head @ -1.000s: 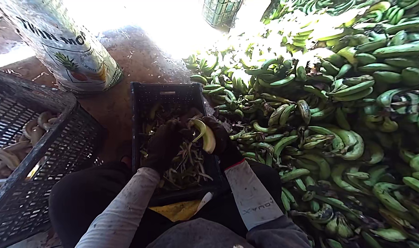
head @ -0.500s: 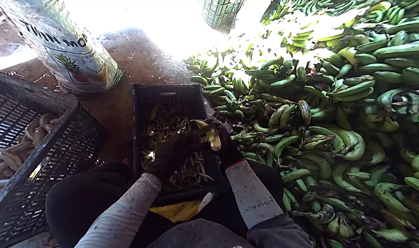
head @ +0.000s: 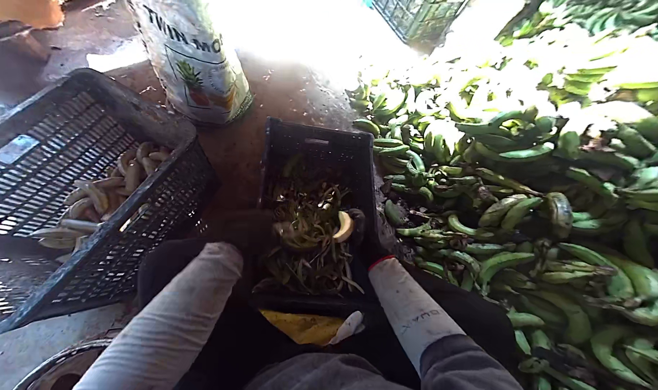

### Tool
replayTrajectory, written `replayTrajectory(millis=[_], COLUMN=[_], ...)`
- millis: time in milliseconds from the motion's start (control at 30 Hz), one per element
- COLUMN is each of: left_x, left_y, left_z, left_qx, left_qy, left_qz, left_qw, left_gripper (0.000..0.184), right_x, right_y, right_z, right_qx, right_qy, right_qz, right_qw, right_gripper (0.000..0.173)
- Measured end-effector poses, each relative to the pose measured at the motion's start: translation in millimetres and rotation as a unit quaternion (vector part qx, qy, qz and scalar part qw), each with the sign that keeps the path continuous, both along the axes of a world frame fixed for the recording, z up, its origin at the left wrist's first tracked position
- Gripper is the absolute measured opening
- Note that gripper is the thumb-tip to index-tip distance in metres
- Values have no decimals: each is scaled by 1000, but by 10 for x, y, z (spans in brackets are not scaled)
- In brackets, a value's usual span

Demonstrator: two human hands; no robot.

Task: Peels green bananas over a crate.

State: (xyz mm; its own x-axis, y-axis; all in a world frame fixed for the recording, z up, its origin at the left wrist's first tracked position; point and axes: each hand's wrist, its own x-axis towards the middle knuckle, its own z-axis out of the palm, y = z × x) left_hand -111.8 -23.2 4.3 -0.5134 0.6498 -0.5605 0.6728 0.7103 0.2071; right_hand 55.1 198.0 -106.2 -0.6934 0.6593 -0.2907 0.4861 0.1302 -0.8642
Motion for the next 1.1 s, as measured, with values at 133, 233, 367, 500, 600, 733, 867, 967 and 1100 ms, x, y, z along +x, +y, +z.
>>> replayTrajectory(millis=[133, 233, 367, 500, 600, 733, 867, 967, 1100], left_x=[315, 377, 209, 19, -50, -24, -29, -89, -96], left_y=[151, 208, 88, -74, -105, -43, 13, 26, 16], left_z=[-153, -96, 82, 269, 284, 276, 242, 219, 87], left_qx=[-73, -89, -51, -8, 4, 18, 59, 115, 250], left_qy=[-102, -120, -122, -116, -118, -119, -119, -107, -113], left_qz=[-111, -125, -46, 44, 79, 77, 95, 130, 216], left_qw=[986, 981, 990, 992, 990, 990, 987, 979, 937], left_gripper=[50, 47, 44, 44, 44, 47, 47, 44, 43], right_x=[-1141, -1880, -1885, -1162, -610, -320, -275, -237, -116], right_y=[-474, -667, -467, -147, -186, -360, -365, -272, -130], right_z=[433, 1067, 1249, 352, -285, -792, -900, -754, -222], right_qx=[-214, -400, -33, 237, 209, 206, 212, 163, 32], right_qy=[166, 262, 89, -292, -375, -441, -422, -370, -294], right_qz=[91, 159, 214, 379, 442, 422, 411, 431, 325], right_qw=[958, 864, 972, 845, 787, 765, 780, 806, 898], right_gripper=[31, 33, 40, 44, 51, 68, 64, 55, 49])
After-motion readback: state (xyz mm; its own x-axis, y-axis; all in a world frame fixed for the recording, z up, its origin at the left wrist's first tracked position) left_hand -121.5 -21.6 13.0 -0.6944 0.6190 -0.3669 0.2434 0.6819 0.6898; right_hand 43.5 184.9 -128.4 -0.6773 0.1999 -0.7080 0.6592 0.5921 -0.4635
